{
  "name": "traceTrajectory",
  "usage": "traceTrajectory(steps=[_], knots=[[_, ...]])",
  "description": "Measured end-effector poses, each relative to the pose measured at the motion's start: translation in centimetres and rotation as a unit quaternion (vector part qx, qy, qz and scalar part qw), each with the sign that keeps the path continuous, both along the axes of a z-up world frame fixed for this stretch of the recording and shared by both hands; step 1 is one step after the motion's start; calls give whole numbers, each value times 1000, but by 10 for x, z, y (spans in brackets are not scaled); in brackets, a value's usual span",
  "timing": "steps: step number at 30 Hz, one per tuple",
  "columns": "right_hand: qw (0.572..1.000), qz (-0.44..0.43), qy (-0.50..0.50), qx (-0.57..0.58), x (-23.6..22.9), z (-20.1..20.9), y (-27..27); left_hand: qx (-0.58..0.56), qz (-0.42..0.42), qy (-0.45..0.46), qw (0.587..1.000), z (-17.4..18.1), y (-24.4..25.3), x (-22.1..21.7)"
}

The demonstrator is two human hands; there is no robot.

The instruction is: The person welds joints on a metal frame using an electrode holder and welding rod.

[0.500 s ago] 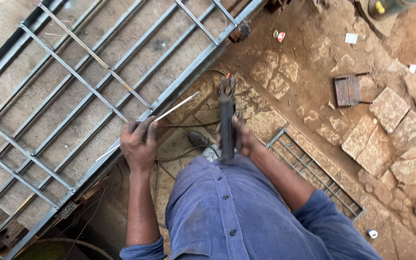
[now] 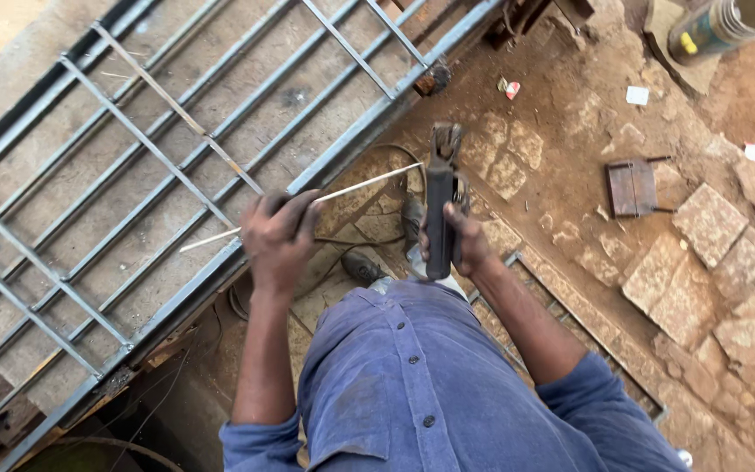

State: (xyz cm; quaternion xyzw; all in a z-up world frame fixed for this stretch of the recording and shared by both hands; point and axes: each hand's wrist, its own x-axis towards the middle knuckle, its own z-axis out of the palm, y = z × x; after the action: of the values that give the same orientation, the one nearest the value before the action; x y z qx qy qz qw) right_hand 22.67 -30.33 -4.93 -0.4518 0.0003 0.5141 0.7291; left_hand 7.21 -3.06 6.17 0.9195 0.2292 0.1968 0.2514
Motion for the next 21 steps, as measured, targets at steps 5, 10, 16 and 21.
traceTrajectory(steps=[5,10,16,21], knots=[[995,22,-93,-12,-8,20,6,73,-22,-4,997,20,-6,29],[993,36,-109,-22,-9,27,0,96,-24,9,995,19,-3,27],[961,56,-223,-155,-2,11,-5,121,-14,32,992,10,1,17],[921,86,-302,-229,6,2,-6,110,-6,35,993,20,0,10]])
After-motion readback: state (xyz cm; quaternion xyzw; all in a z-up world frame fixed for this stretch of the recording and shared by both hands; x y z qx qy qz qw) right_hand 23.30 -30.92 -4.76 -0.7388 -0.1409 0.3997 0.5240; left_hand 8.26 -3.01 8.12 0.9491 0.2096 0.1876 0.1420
